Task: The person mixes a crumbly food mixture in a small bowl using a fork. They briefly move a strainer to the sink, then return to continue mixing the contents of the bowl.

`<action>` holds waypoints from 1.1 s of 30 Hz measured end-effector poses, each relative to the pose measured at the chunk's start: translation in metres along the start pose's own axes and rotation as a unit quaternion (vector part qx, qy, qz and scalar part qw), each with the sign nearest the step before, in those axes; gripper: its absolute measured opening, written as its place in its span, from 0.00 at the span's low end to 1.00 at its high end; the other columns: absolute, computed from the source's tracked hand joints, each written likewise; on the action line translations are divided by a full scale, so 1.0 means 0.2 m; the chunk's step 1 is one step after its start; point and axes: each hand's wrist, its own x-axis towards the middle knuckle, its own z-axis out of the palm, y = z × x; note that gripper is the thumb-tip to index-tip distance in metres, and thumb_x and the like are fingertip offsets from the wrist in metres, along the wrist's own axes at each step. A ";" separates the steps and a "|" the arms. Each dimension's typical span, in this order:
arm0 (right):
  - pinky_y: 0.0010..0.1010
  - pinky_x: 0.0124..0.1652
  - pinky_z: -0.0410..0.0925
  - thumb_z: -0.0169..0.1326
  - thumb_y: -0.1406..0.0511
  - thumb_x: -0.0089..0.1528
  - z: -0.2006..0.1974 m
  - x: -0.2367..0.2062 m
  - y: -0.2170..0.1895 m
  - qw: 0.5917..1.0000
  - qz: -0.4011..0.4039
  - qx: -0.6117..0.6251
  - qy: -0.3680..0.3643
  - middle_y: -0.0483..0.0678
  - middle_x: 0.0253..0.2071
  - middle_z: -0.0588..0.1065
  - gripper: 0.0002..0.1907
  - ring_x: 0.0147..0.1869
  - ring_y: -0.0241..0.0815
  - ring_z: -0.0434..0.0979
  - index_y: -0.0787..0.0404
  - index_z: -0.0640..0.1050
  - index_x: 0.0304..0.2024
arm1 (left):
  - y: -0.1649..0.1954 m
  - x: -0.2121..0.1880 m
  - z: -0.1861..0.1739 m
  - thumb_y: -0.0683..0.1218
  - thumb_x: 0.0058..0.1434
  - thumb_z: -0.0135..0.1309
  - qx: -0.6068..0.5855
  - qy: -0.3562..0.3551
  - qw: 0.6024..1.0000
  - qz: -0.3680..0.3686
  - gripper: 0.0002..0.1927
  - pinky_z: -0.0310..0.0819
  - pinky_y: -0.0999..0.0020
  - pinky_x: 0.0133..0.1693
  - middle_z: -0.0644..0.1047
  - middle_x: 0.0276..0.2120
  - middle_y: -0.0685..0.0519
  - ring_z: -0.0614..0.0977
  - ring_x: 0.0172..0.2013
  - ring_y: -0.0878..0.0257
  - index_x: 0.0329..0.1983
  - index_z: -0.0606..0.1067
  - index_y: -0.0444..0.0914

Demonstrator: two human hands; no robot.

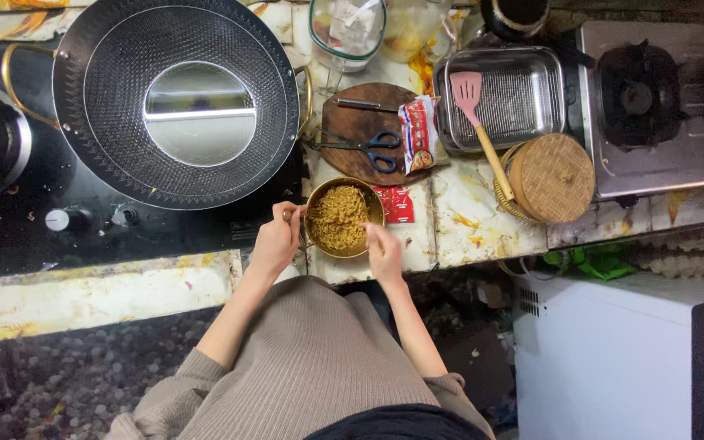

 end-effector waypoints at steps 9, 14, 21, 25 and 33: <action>0.25 0.29 0.66 0.47 0.63 0.74 -0.19 0.01 0.04 0.968 0.063 0.139 -0.200 0.46 0.31 0.75 0.14 0.28 0.34 0.71 0.62 0.81 0.51 | 0.00 0.02 0.01 0.42 0.73 0.47 -0.004 0.023 1.000 -0.019 0.10 0.78 0.57 0.28 0.84 0.39 0.43 0.85 0.30 0.45 0.48 0.64 0.30; 0.39 0.32 0.73 0.57 0.66 0.62 -0.13 -0.20 0.03 0.916 -0.178 -0.191 -0.305 0.50 0.37 0.78 0.11 0.34 0.52 0.80 0.61 0.80 0.47 | 0.00 0.03 0.02 0.43 0.73 0.48 -0.001 0.016 0.999 -0.037 0.09 0.79 0.56 0.30 0.83 0.37 0.42 0.85 0.32 0.44 0.49 0.66 0.32; 0.40 0.33 0.73 0.54 0.70 0.57 -0.06 -0.09 0.12 0.906 -0.206 -0.275 -0.246 0.51 0.39 0.78 0.12 0.34 0.51 0.80 0.60 0.80 0.43 | 0.02 0.01 0.01 0.42 0.74 0.48 -0.051 0.036 0.998 0.022 0.09 0.82 0.60 0.32 0.83 0.42 0.42 0.86 0.37 0.47 0.48 0.64 0.31; 0.37 0.35 0.74 0.53 0.68 0.65 -0.19 0.07 0.09 0.951 -0.202 -0.176 -0.152 0.51 0.38 0.80 0.06 0.37 0.52 0.81 0.61 0.80 0.40 | 0.05 -0.03 -0.03 0.42 0.71 0.51 -0.015 0.007 1.000 -0.025 0.09 0.81 0.59 0.31 0.84 0.41 0.43 0.86 0.35 0.47 0.48 0.67 0.32; 0.34 0.40 0.74 0.46 0.71 0.65 -0.02 0.22 0.04 0.955 -0.176 -0.049 -0.234 0.49 0.39 0.79 0.12 0.39 0.46 0.81 0.61 0.81 0.45 | 0.02 -0.01 -0.04 0.37 0.72 0.49 -0.046 0.065 0.993 0.091 0.09 0.84 0.64 0.41 0.82 0.49 0.40 0.87 0.45 0.50 0.49 0.62 0.30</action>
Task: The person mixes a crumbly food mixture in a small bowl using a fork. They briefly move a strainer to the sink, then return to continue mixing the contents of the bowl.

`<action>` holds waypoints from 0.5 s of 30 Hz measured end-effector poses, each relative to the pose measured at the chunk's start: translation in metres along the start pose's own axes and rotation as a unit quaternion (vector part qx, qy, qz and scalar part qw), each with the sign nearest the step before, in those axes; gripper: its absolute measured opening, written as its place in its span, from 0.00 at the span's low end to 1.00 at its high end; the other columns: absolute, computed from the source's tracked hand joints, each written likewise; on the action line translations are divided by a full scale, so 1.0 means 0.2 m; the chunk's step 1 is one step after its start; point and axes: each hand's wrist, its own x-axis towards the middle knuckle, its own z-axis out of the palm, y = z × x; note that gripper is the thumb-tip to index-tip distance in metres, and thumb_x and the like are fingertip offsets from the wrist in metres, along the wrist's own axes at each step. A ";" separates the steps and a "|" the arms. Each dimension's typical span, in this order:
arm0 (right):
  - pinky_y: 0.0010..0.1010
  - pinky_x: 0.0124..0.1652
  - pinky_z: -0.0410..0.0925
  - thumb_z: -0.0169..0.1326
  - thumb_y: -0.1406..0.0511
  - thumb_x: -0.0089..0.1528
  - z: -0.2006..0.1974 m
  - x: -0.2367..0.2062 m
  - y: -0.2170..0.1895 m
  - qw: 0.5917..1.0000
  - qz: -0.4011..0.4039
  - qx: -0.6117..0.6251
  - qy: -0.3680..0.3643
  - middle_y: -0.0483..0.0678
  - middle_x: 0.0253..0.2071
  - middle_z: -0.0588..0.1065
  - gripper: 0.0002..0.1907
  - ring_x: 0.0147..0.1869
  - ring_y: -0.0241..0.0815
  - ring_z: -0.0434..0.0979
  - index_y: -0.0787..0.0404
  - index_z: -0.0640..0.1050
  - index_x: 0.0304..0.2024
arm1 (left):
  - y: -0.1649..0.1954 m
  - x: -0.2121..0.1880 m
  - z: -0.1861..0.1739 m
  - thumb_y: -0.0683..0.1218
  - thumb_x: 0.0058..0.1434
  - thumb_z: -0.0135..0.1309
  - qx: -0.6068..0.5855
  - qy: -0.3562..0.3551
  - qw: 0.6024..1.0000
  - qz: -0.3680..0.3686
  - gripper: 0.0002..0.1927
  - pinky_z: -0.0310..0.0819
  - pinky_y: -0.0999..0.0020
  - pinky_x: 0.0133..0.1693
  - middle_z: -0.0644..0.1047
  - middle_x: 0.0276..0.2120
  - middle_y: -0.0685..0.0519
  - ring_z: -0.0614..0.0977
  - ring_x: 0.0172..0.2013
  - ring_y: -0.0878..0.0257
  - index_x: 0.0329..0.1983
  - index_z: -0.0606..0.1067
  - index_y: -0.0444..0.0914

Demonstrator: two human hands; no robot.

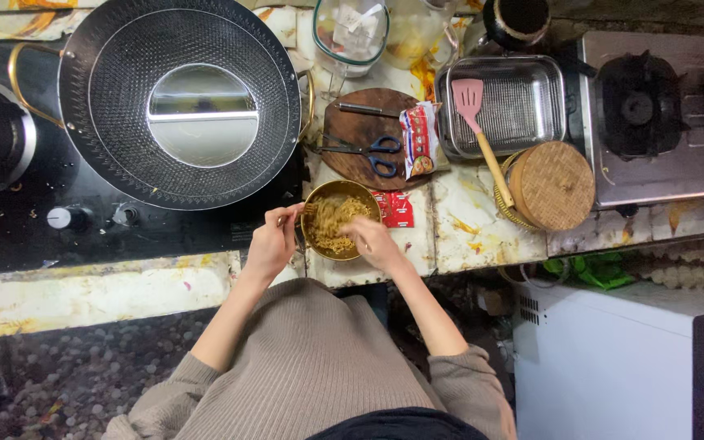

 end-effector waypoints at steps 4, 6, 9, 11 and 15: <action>0.32 0.33 0.72 0.54 0.66 0.66 -0.04 -0.14 -0.05 0.990 -0.070 -0.105 -0.057 0.47 0.34 0.78 0.06 0.34 0.43 0.79 0.58 0.82 0.40 | -0.02 0.00 0.01 0.36 0.73 0.48 -0.007 0.001 1.000 0.008 0.09 0.85 0.65 0.42 0.82 0.48 0.40 0.87 0.45 0.51 0.49 0.61 0.30; 0.33 0.29 0.70 0.58 0.62 0.65 -0.06 -0.22 -0.09 0.979 -0.110 -0.161 -0.064 0.46 0.30 0.76 0.06 0.29 0.42 0.77 0.56 0.80 0.33 | -0.02 0.00 0.02 0.36 0.73 0.48 -0.008 0.010 1.000 0.027 0.09 0.85 0.65 0.43 0.81 0.48 0.40 0.87 0.45 0.51 0.50 0.61 0.30; 0.37 0.25 0.67 0.62 0.58 0.63 0.01 -0.29 -0.13 0.969 -0.116 -0.206 -0.073 0.46 0.24 0.72 0.17 0.24 0.44 0.74 0.57 0.75 0.24 | -0.02 0.00 0.03 0.36 0.72 0.50 0.030 -0.012 0.999 0.009 0.10 0.83 0.65 0.36 0.83 0.47 0.41 0.88 0.40 0.52 0.49 0.61 0.30; 0.37 0.24 0.66 0.63 0.58 0.63 0.07 -0.28 -0.12 0.961 -0.123 -0.234 -0.077 0.47 0.23 0.70 0.19 0.23 0.45 0.73 0.59 0.73 0.23 | -0.02 0.01 0.04 0.36 0.72 0.50 0.029 -0.013 0.999 0.023 0.10 0.83 0.64 0.36 0.82 0.47 0.41 0.87 0.42 0.50 0.49 0.61 0.30; 0.33 0.26 0.67 0.60 0.63 0.62 0.05 -0.23 -0.02 0.969 -0.125 -0.214 0.002 0.45 0.26 0.70 0.08 0.25 0.42 0.73 0.57 0.77 0.30 | -0.01 0.01 0.04 0.36 0.71 0.50 0.027 -0.006 0.999 0.029 0.10 0.84 0.63 0.37 0.82 0.47 0.41 0.87 0.42 0.49 0.49 0.61 0.30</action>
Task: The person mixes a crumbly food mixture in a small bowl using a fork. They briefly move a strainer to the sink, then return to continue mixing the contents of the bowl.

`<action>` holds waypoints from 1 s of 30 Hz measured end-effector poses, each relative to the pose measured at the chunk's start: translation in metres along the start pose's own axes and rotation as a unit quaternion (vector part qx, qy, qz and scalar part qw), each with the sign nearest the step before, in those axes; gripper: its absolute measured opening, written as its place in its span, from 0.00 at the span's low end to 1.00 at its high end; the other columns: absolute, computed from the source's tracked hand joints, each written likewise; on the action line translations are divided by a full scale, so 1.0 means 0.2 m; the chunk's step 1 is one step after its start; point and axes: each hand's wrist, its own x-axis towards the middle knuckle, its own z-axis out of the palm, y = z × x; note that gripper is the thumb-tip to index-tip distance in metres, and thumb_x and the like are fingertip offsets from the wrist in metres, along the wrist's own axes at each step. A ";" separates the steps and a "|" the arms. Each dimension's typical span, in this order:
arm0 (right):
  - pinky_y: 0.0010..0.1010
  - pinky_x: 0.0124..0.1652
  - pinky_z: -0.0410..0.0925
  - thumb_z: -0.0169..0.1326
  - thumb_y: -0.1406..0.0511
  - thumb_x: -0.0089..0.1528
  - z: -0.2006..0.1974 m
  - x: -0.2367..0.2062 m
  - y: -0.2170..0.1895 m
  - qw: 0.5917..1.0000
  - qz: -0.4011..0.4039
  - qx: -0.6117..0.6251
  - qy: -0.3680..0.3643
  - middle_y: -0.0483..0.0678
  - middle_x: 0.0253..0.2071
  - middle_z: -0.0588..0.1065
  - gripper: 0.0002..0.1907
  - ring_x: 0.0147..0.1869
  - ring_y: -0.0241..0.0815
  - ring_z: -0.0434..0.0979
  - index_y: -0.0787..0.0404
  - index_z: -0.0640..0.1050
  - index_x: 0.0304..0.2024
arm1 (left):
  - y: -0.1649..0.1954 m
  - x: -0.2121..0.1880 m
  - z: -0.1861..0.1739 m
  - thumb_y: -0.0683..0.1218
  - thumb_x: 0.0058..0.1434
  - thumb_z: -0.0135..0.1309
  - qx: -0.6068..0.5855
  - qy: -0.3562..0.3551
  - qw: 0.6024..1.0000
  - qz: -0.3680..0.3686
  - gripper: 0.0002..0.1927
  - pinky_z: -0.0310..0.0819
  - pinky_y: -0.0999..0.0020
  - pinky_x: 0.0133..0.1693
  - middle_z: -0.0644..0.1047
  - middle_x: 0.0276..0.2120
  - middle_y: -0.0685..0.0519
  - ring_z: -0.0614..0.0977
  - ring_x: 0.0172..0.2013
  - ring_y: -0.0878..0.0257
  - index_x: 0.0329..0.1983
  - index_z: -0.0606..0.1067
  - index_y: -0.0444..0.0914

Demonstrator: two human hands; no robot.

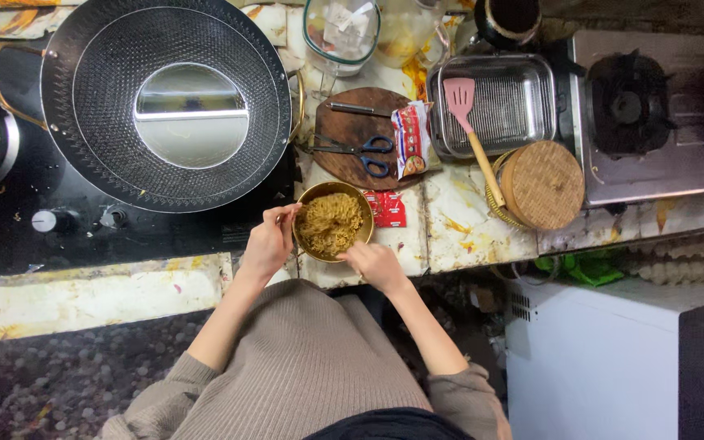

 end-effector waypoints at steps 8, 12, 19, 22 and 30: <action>0.37 0.26 0.65 0.63 0.62 0.63 -0.05 0.11 0.09 0.992 0.077 -0.096 0.033 0.50 0.26 0.70 0.14 0.26 0.47 0.73 0.62 0.75 0.26 | -0.01 0.01 0.00 0.36 0.70 0.52 0.027 0.001 0.999 0.027 0.11 0.81 0.62 0.34 0.83 0.47 0.42 0.87 0.37 0.49 0.50 0.63 0.30; 0.37 0.28 0.67 0.56 0.68 0.64 0.01 0.10 0.02 0.985 0.165 -0.006 0.044 0.50 0.28 0.75 0.05 0.27 0.49 0.75 0.63 0.80 0.34 | 0.00 0.00 0.00 0.36 0.70 0.53 0.042 0.011 0.998 0.055 0.11 0.81 0.62 0.35 0.82 0.47 0.43 0.86 0.37 0.49 0.51 0.65 0.30; 0.36 0.35 0.71 0.48 0.73 0.67 0.04 0.08 -0.08 0.941 0.229 0.218 0.120 0.54 0.34 0.76 0.08 0.35 0.51 0.78 0.70 0.77 0.42 | 0.01 -0.01 0.02 0.36 0.69 0.53 0.061 -0.008 0.998 0.032 0.11 0.80 0.61 0.33 0.83 0.45 0.43 0.86 0.34 0.49 0.51 0.67 0.30; 0.37 0.34 0.70 0.51 0.71 0.66 0.02 0.02 -0.14 0.962 0.176 0.193 0.084 0.54 0.34 0.75 0.05 0.35 0.52 0.78 0.68 0.78 0.40 | 0.01 0.00 0.02 0.37 0.70 0.53 0.056 0.005 0.998 0.031 0.10 0.80 0.62 0.33 0.83 0.46 0.44 0.86 0.34 0.50 0.50 0.66 0.30; 0.36 0.27 0.66 0.60 0.63 0.62 0.09 -0.06 -0.21 0.999 0.038 -0.028 -0.026 0.46 0.28 0.72 0.07 0.25 0.46 0.72 0.57 0.77 0.31 | 0.01 0.00 0.03 0.37 0.70 0.52 0.048 0.009 0.998 0.032 0.09 0.80 0.63 0.33 0.83 0.46 0.44 0.86 0.34 0.50 0.50 0.66 0.30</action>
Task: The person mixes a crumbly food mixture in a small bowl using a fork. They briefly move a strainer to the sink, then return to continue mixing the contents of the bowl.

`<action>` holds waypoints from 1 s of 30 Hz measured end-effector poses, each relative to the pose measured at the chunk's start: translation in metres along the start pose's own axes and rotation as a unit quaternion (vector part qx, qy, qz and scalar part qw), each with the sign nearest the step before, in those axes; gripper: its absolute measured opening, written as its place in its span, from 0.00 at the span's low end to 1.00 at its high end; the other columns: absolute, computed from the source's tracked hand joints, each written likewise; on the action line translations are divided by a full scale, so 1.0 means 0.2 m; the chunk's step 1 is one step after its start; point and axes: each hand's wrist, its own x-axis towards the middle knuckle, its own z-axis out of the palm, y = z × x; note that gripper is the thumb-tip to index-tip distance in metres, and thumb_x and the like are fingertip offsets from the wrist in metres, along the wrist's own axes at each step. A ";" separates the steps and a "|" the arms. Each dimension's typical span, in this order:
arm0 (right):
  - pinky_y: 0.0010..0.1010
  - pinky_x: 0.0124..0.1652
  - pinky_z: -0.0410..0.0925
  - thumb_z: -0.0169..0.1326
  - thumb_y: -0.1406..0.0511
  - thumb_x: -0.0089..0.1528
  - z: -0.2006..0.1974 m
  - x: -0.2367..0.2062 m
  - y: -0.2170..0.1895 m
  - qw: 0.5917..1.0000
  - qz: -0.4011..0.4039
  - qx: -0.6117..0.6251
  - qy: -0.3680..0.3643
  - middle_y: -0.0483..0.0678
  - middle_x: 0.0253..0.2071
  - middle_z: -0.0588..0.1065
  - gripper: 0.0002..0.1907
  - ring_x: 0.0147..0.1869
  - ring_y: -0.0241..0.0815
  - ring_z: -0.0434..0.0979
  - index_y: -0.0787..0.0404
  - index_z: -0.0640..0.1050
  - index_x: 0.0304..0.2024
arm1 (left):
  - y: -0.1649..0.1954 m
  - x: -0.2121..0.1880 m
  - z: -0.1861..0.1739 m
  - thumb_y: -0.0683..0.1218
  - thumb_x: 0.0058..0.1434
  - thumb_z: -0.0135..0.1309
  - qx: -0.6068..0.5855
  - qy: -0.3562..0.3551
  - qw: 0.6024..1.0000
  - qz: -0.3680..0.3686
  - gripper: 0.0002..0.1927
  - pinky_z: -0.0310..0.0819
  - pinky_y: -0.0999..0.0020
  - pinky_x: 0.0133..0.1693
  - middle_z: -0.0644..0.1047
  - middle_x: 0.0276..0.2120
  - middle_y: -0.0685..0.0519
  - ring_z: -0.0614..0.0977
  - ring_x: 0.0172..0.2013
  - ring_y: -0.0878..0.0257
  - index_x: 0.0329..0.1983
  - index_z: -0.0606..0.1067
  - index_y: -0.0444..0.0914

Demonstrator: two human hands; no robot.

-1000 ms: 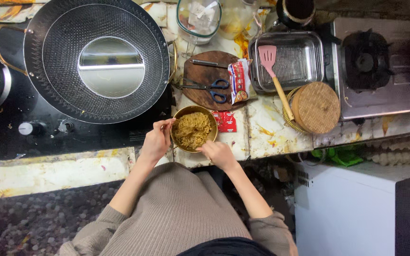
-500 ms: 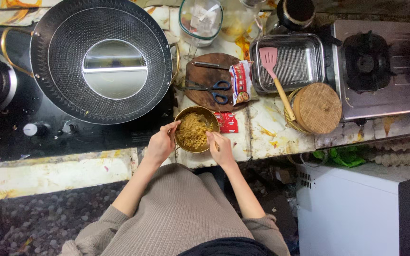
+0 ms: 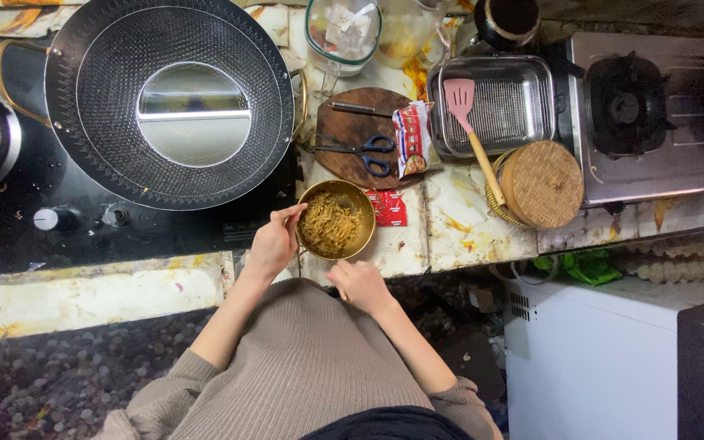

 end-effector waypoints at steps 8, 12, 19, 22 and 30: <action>0.36 0.26 0.66 0.58 0.65 0.66 -0.14 0.15 0.23 0.993 0.077 -0.037 0.087 0.46 0.29 0.74 0.06 0.26 0.44 0.74 0.56 0.79 0.33 | 0.03 0.00 0.00 0.38 0.69 0.54 0.023 -0.026 0.998 -0.046 0.09 0.79 0.61 0.31 0.83 0.38 0.44 0.85 0.31 0.50 0.51 0.74 0.32; 0.38 0.29 0.69 0.54 0.68 0.63 -0.13 0.26 0.21 0.991 0.105 0.010 0.087 0.48 0.34 0.77 0.04 0.30 0.48 0.76 0.59 0.80 0.37 | 0.03 0.01 0.00 0.39 0.70 0.54 -0.001 0.001 1.000 -0.016 0.06 0.81 0.65 0.34 0.84 0.42 0.46 0.86 0.34 0.54 0.48 0.73 0.32; 0.39 0.30 0.69 0.58 0.64 0.64 -0.11 0.27 0.11 0.997 0.041 0.060 0.007 0.49 0.30 0.75 0.08 0.31 0.49 0.77 0.60 0.77 0.32 | 0.04 0.00 -0.01 0.36 0.66 0.54 0.027 -0.003 1.000 0.000 0.09 0.81 0.65 0.35 0.84 0.41 0.46 0.87 0.35 0.54 0.48 0.75 0.33; 0.37 0.28 0.68 0.59 0.62 0.64 -0.17 0.17 0.05 0.998 0.033 0.056 -0.027 0.47 0.28 0.75 0.10 0.28 0.48 0.76 0.58 0.76 0.30 | 0.04 0.00 -0.01 0.35 0.65 0.53 0.024 -0.002 0.999 0.042 0.09 0.82 0.65 0.37 0.84 0.42 0.47 0.87 0.37 0.54 0.48 0.75 0.33; 0.34 0.26 0.66 0.58 0.60 0.62 -0.02 0.14 0.02 1.000 0.004 0.011 -0.018 0.42 0.26 0.73 0.06 0.24 0.42 0.74 0.53 0.77 0.32 | 0.03 0.01 0.01 0.37 0.67 0.56 0.021 -0.006 1.000 -0.016 0.08 0.80 0.63 0.32 0.84 0.39 0.46 0.86 0.32 0.53 0.48 0.74 0.34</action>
